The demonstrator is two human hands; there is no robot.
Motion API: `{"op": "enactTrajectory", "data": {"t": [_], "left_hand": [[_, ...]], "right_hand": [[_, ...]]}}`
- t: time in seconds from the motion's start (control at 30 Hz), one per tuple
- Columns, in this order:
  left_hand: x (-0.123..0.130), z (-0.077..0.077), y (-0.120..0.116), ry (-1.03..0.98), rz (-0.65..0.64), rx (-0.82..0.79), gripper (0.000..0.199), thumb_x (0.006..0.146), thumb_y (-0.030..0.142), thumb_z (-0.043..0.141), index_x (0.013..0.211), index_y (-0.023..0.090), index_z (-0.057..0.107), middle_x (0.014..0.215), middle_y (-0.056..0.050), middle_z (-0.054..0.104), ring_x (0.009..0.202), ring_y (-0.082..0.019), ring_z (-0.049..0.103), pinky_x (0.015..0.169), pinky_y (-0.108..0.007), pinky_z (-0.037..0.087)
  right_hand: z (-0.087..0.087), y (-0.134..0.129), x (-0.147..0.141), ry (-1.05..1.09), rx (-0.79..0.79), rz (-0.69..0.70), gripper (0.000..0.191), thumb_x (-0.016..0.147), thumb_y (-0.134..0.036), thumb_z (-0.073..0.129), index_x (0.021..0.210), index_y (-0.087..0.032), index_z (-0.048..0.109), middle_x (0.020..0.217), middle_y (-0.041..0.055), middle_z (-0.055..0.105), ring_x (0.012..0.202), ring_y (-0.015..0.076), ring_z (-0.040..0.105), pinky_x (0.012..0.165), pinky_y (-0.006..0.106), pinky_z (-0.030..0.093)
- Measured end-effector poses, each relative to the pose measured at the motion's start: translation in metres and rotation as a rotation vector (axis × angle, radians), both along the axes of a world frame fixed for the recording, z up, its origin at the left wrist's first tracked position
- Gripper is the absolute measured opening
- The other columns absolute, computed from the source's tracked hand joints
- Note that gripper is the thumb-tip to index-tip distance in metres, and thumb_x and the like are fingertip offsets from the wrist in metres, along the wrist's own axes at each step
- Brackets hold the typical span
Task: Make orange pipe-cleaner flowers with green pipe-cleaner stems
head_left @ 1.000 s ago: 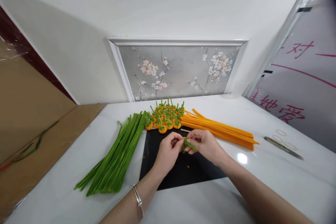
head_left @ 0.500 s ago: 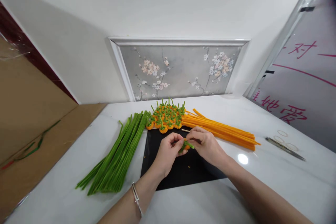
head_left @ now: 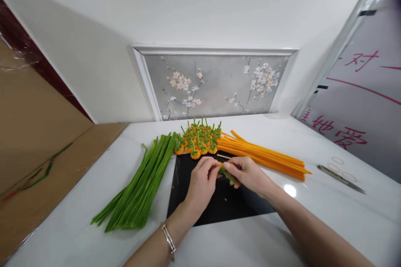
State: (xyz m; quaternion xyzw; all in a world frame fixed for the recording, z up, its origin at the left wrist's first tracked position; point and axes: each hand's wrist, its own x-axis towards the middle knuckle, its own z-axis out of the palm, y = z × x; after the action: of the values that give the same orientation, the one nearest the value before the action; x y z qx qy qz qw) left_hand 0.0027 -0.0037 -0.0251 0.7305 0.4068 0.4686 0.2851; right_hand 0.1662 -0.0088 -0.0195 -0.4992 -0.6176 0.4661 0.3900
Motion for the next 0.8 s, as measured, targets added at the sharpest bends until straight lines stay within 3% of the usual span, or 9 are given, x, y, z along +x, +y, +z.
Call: {"op": "enactTrajectory", "data": {"t": [0.13,0.23,0.37,0.5,0.63,0.73,0.8], "left_hand": [[0.002,0.001,-0.003,0.068,-0.009,0.119,0.017,0.088,0.015,0.047,0.079,0.02,0.06,0.086,-0.004,0.057,0.077,-0.016,0.056,0.07,-0.026,0.047],[0.002,0.0,-0.002,0.095,-0.011,0.078,0.016,0.088,0.015,0.048,0.078,0.019,0.059,0.084,-0.003,0.057,0.075,-0.015,0.056,0.068,-0.025,0.046],[0.001,-0.003,0.001,0.049,-0.024,-0.109,0.01,0.085,0.018,0.052,0.078,0.018,0.059,0.077,-0.001,0.058,0.069,-0.014,0.057,0.065,-0.025,0.045],[0.002,-0.003,0.004,-0.16,-0.111,-0.378,0.012,0.084,0.027,0.057,0.077,0.017,0.058,0.065,0.002,0.056,0.058,-0.011,0.055,0.059,-0.024,0.047],[0.004,0.002,0.002,-0.371,-0.155,-0.633,0.02,0.077,0.033,0.065,0.074,0.015,0.056,0.068,0.003,0.055,0.059,-0.01,0.056,0.061,-0.024,0.051],[0.006,0.006,0.0,-0.414,-0.162,-0.712,0.024,0.074,0.035,0.069,0.074,0.014,0.057,0.07,0.002,0.056,0.062,-0.01,0.058,0.063,-0.024,0.053],[0.006,0.008,-0.001,-0.416,-0.144,-0.692,0.024,0.073,0.035,0.07,0.074,0.014,0.057,0.071,0.002,0.056,0.064,-0.009,0.057,0.062,-0.022,0.053]], "right_hand": [[-0.001,-0.001,-0.003,-0.032,-0.004,-0.006,0.027,0.084,-0.034,0.052,0.063,-0.018,0.053,0.051,-0.0033,0.052,0.044,0.0099,0.049,0.044,0.02,0.04],[0.001,-0.003,-0.002,-0.198,0.139,-0.027,0.024,0.083,-0.024,0.051,0.061,-0.018,0.055,0.053,-0.0029,0.054,0.048,0.01,0.049,0.047,0.02,0.036],[0.004,-0.007,0.0,-0.433,0.352,-0.041,0.018,0.083,-0.013,0.05,0.069,-0.019,0.06,0.062,-0.002,0.06,0.055,0.0112,0.052,0.052,0.022,0.034],[0.002,-0.007,0.002,-0.538,0.553,0.0,0.022,0.089,-0.011,0.045,0.078,-0.019,0.062,0.076,0.0018,0.065,0.069,0.0136,0.058,0.061,0.023,0.039],[-0.001,-0.004,0.005,-0.719,0.839,0.058,0.022,0.089,-0.007,0.045,0.08,-0.017,0.063,0.081,0.006,0.065,0.077,0.0174,0.056,0.068,0.027,0.041],[-0.001,-0.002,0.006,-0.793,0.949,0.08,0.021,0.09,-0.008,0.045,0.081,-0.017,0.062,0.082,0.0071,0.065,0.076,0.0187,0.055,0.071,0.03,0.043],[-0.002,-0.002,0.007,-0.729,0.914,0.05,0.022,0.091,-0.009,0.044,0.085,-0.018,0.063,0.084,0.0072,0.065,0.078,0.0186,0.057,0.072,0.03,0.044]]}}
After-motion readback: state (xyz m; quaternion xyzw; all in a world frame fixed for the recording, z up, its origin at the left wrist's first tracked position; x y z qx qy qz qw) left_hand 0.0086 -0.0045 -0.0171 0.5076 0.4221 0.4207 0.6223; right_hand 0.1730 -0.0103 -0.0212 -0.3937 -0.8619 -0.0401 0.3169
